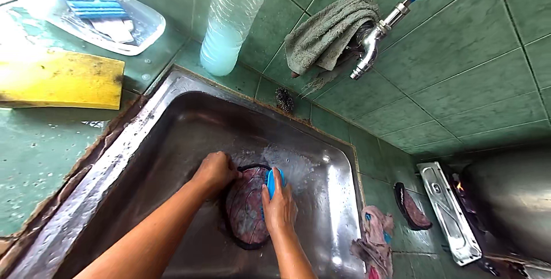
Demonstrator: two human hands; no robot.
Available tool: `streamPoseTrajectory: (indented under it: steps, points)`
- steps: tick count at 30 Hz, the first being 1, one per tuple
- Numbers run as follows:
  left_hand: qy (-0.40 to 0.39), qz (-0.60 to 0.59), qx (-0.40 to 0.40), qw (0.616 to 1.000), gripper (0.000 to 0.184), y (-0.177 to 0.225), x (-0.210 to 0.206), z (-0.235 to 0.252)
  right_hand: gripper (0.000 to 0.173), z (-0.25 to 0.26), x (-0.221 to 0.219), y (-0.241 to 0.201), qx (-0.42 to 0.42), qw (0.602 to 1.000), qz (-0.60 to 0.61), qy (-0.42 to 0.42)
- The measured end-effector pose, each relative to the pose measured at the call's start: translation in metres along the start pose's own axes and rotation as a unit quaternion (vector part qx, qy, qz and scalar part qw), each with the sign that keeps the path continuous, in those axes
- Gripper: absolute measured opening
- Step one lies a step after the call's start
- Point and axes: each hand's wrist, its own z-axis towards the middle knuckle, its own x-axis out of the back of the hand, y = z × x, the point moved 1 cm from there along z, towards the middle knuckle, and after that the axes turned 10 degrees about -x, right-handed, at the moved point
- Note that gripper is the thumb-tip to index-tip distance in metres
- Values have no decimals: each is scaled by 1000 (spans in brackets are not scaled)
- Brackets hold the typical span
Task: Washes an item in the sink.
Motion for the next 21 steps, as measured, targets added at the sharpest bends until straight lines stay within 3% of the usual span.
streamPoseTrajectory:
  steps: [3,6,9,11,14,16,18,21]
  points:
    - [-41,35,-15,998,29,12,-8,1,57,9,-3,-10,36,999,2,25]
    - [-45,52,2,998,24,9,-6,-7,51,4,-17,-22,165,982,24,92]
    - [-28,68,27,997,18,0,-4,-16,46,-15,-20,-38,254,964,-3,82]
    - [-27,85,33,995,17,-2,-6,-21,44,0,-17,-20,221,971,-5,93]
    - [-20,87,30,996,20,-2,-6,-23,47,57,12,30,50,994,-4,98]
    - [-20,79,34,996,21,-3,-7,-23,51,69,28,47,-4,996,-21,89]
    - [-16,67,39,997,21,-3,-6,-21,49,42,21,24,88,989,15,120]
    - [-11,63,42,997,12,-6,-6,-23,42,-21,-18,-28,280,946,32,160]
